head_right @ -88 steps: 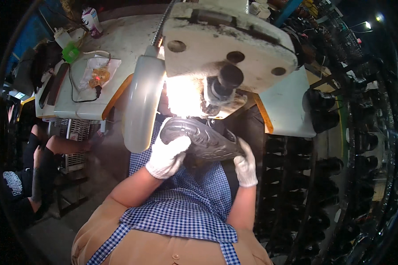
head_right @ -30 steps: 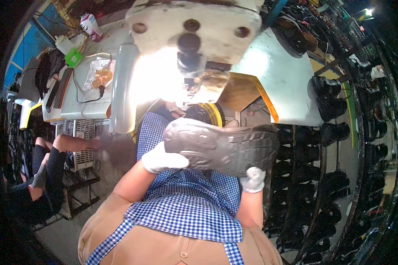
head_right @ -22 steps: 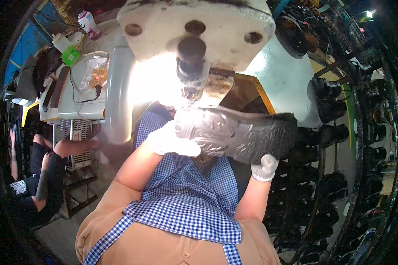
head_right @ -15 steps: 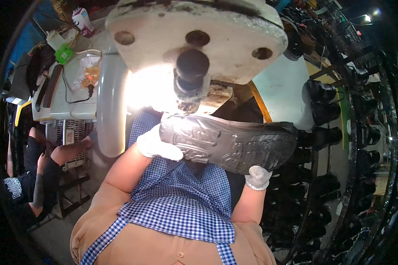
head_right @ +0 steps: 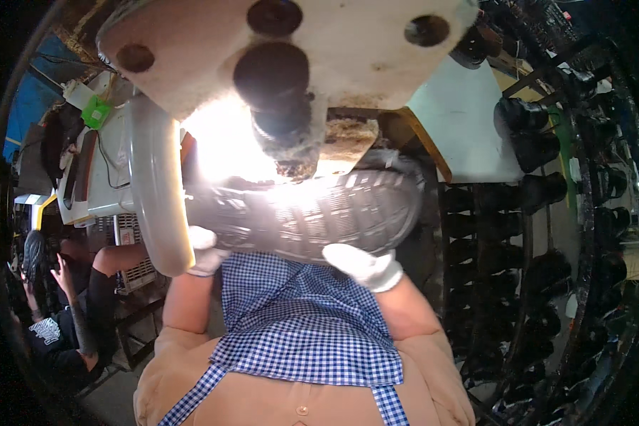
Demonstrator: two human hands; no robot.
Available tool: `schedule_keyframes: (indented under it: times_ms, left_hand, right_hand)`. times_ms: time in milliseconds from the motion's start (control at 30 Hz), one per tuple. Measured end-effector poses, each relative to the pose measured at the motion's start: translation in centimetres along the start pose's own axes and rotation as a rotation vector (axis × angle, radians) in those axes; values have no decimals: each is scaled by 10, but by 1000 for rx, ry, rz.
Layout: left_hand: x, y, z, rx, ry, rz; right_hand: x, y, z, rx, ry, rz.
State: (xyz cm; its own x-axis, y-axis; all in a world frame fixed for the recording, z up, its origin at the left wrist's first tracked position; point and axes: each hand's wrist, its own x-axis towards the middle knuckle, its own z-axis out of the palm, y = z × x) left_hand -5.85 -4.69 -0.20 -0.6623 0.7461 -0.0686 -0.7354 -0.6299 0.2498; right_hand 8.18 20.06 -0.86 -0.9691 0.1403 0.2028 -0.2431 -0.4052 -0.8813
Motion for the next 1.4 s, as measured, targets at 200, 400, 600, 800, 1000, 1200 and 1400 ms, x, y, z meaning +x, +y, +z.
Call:
schedule_keyframes:
  times_ms: [200, 400, 600, 800, 1000, 1200, 1400]
  left_hand:
    - [4, 40, -39, 274, -7, 97]
    - [-13, 47, -76, 164, 5, 219]
    - [-54, 16, -106, 173, 77, 299]
    - [-34, 33, -83, 486, 124, 202]
    - [7, -6, 16, 1210, 53, -34]
    - [15, -51, 37, 1512, 327, 134]
    - [11, -91, 13, 1315, 451, 422]
  right_hand:
    - [9, 31, 27, -418, -110, 16]
    - [31, 37, 36, -367, -249, 266]
    - [50, 29, 26, -233, -389, 308]
    - [62, 7, 5, -334, -551, 395]
    - [82, -38, -7, -630, -676, 641]
    - [39, -26, 0, -554, -154, 384]
    - [-25, 55, 33, -929, 534, -240]
